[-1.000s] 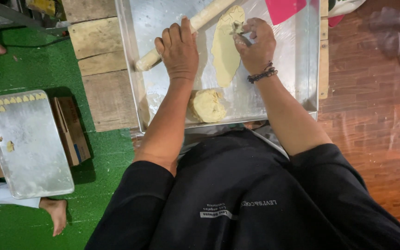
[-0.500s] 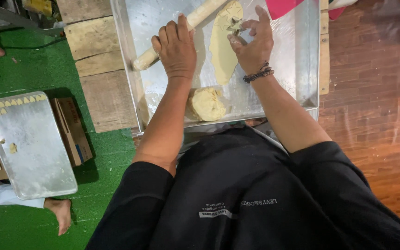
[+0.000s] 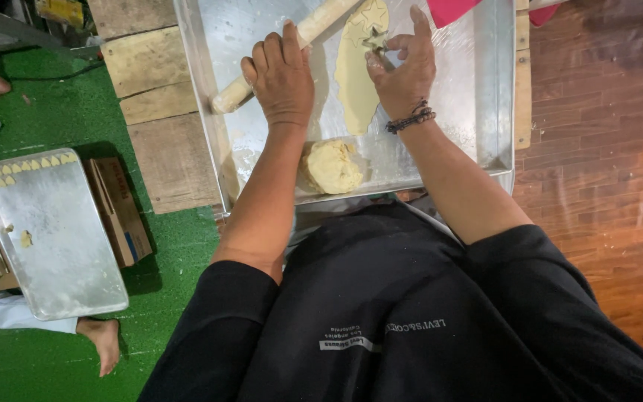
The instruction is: Rolling out dough and cutting star shapes using a cookie cutter
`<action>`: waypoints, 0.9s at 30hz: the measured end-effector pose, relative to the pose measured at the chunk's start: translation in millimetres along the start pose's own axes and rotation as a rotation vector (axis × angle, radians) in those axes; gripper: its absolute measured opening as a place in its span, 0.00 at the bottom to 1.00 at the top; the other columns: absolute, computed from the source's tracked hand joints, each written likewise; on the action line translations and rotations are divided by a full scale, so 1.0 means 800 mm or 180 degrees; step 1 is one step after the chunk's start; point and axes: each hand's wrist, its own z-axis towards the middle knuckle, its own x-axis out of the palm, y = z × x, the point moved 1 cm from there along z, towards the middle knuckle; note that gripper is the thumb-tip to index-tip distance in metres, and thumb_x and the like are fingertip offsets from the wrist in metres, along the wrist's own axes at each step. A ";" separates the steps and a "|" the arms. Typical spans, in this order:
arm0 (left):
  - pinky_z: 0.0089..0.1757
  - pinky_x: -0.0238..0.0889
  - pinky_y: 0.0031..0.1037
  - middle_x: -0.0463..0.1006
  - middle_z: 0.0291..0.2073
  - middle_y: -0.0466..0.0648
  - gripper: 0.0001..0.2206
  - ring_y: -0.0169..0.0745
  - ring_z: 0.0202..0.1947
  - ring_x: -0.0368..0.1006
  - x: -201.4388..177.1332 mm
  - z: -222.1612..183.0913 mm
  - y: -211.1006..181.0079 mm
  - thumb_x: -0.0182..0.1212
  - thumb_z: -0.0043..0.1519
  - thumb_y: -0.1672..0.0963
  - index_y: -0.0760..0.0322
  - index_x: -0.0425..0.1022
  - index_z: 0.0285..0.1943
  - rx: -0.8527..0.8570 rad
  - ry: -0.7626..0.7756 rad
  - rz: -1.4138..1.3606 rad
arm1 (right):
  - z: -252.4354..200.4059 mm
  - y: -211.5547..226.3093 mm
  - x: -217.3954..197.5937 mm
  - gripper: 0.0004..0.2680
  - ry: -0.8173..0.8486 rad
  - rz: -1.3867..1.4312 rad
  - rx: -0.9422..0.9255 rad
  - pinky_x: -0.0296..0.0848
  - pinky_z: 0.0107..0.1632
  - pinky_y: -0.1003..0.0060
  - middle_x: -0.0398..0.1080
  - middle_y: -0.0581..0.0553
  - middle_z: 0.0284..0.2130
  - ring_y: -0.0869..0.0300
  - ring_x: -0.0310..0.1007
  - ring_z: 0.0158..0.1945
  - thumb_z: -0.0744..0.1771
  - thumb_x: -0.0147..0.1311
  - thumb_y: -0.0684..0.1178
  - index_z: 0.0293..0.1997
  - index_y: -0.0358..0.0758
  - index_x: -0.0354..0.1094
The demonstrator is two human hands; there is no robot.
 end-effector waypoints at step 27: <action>0.53 0.49 0.38 0.72 0.49 0.45 0.23 0.43 0.46 0.64 -0.006 0.002 -0.001 0.69 0.65 0.50 0.58 0.66 0.66 0.0038 -0.0050 -0.0045 | -0.004 0.008 -0.004 0.38 -0.0012 -0.0126 0.0027 0.75 0.49 0.71 0.72 0.55 0.39 0.64 0.67 0.41 0.60 0.76 0.42 0.73 0.45 0.45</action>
